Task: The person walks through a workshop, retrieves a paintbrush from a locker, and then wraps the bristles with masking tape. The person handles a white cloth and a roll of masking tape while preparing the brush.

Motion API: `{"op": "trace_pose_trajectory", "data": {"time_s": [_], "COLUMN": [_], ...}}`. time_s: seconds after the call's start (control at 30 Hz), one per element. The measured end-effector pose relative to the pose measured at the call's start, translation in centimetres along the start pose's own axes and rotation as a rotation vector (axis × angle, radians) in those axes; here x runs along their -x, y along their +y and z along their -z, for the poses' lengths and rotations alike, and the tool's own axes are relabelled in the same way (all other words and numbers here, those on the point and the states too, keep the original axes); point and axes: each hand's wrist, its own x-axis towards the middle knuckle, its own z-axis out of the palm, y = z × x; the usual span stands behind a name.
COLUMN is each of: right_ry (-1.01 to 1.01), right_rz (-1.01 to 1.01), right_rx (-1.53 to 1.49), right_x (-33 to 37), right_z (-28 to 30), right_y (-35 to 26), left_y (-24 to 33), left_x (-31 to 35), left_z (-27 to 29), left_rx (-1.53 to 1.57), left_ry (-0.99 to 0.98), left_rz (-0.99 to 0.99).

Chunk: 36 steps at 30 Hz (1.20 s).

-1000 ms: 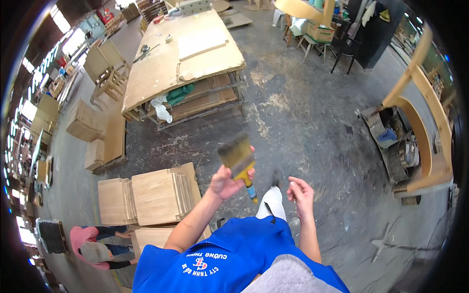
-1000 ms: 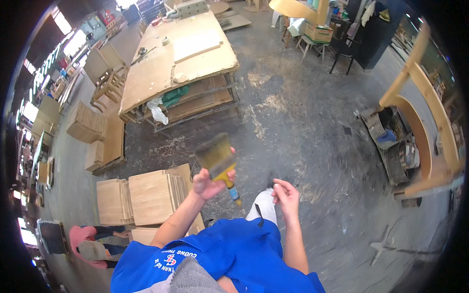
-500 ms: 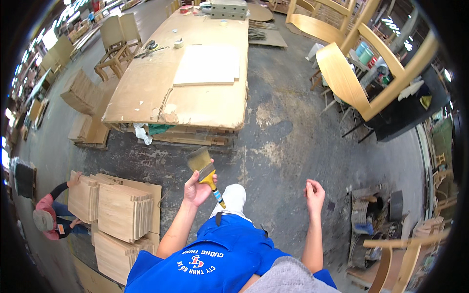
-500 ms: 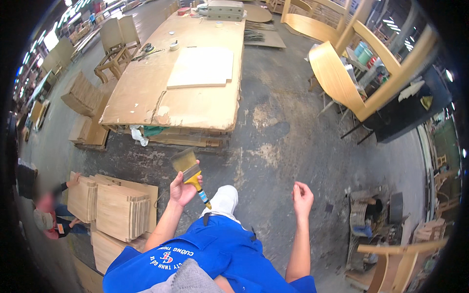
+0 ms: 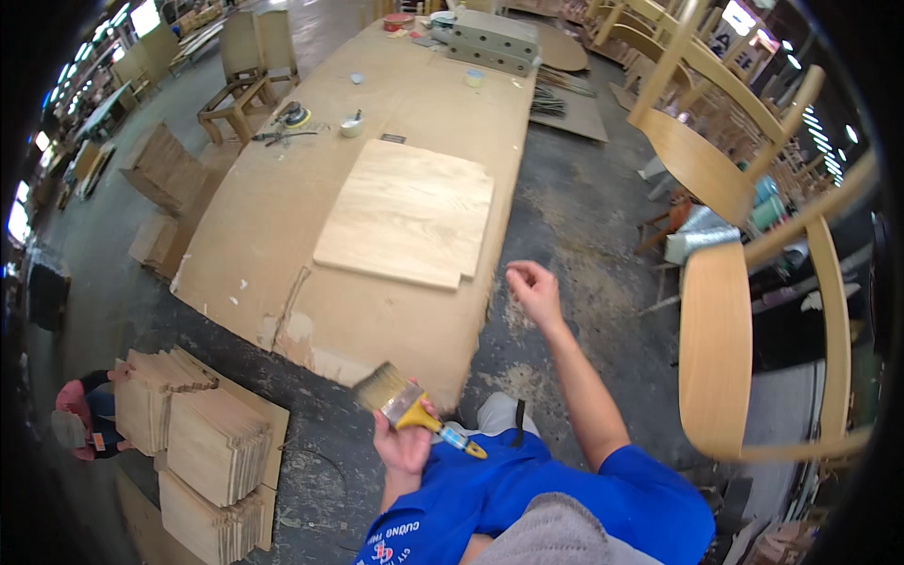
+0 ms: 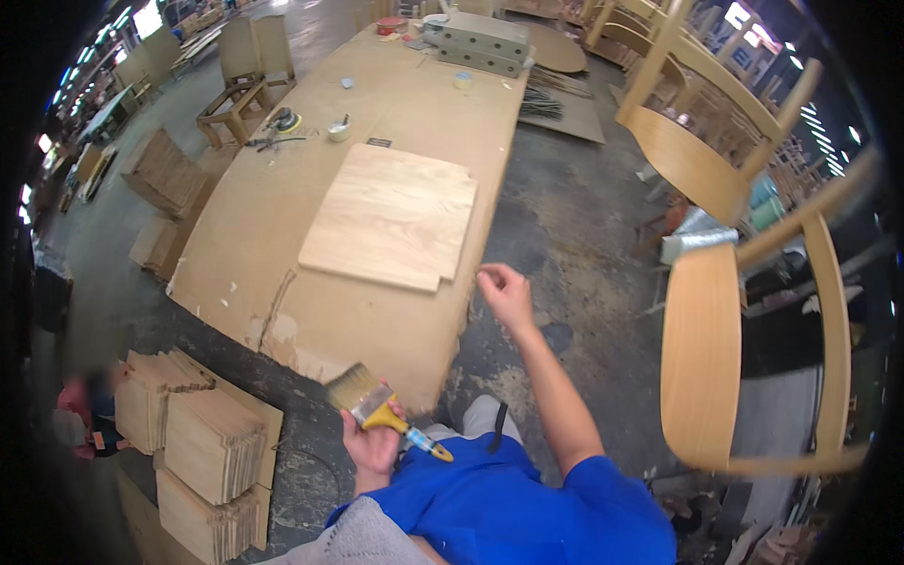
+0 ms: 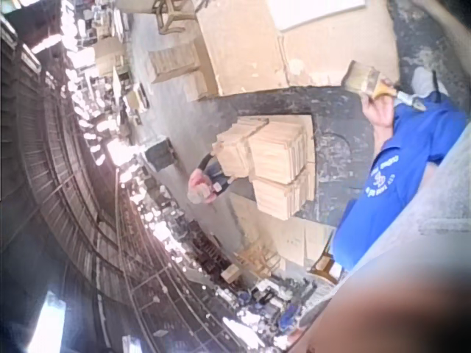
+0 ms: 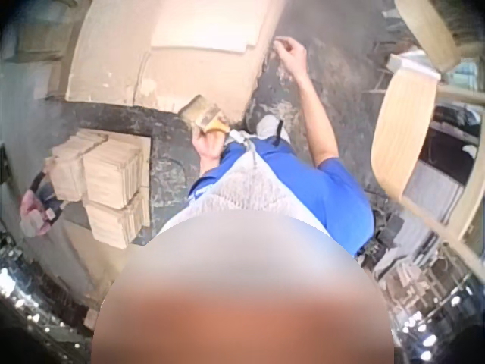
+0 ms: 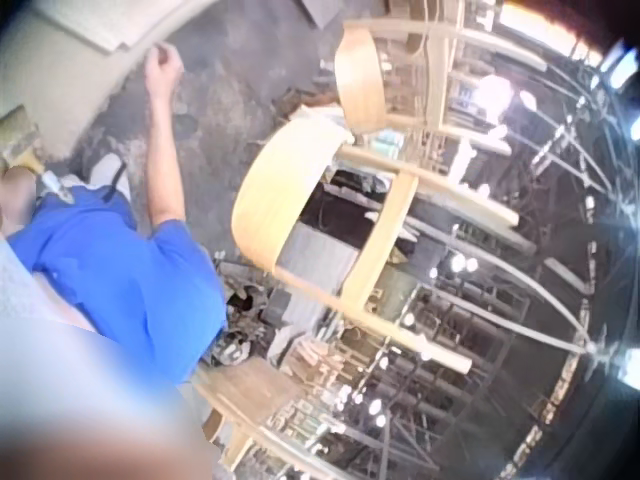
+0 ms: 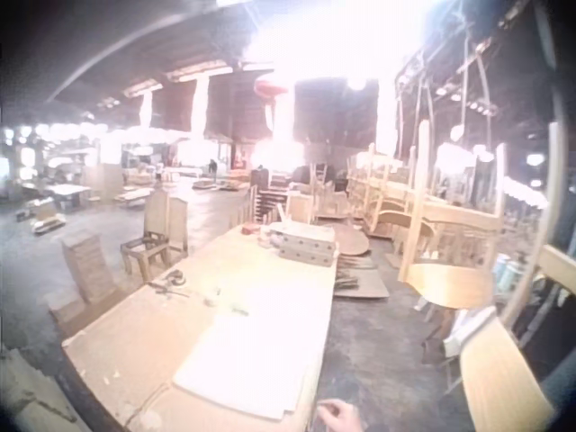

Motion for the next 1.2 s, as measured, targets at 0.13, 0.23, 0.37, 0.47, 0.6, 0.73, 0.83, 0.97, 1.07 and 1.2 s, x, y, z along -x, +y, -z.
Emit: {"op": "trace_pose_trajectory", "data": {"time_s": [0.13, 0.23, 0.37, 0.47, 0.6, 0.73, 0.83, 0.97, 1.07, 1.2], "right_ry": [-0.011, 0.023, 0.160, 0.128, 0.058, -0.124, -0.348, -0.220, -0.234, -0.636], "right_rz": [-0.011, 0.048, 0.178, 0.055, 0.198, 0.586, 0.409, 0.479, 0.720, 0.567], "right_rx": [-0.108, 0.078, 0.302, 0.308, 0.364, 0.759, 0.776, 0.781, 0.441, -0.132], "right_x": [-19.9, -37.4, -61.2, -73.4, -84.6, -97.3, -103.0, -100.2, -89.9, -65.8], "right_z": [-2.0, -4.5, -8.7, -10.3, -11.1, -13.1, -14.3, -16.2, -19.0, -19.5], "right_y": [3.5, 10.1, 18.4, 19.5, 21.4, 29.6, 31.4, 26.6, 20.3, 11.9], "left_y": [-2.8, -5.3, -9.0, -11.1, -12.2, -12.4, -13.7, -15.3, -16.3, -17.1], "left_x": [-5.2, -10.6, -18.6, -23.9, -29.7, -32.8, -34.1, -34.9, -34.1, -31.7], "left_z": [-0.9, -1.0, -4.1, -7.8, -10.5, -10.4, -9.9, -9.8, -10.1, -10.8], "left_rx": [-0.105, -0.082, -0.147, -0.195, -0.291, -0.247, -0.246, -0.215, -0.204, -0.211], "left_ry": [0.084, 0.193, 0.337, 0.432, 0.439, 0.459, 0.455, 0.287, 0.217, 0.023], "left_rz": [-0.210, -0.370, -0.464, -0.515, -0.475, -0.344, -0.318, -0.435, -0.542, -0.588]}}
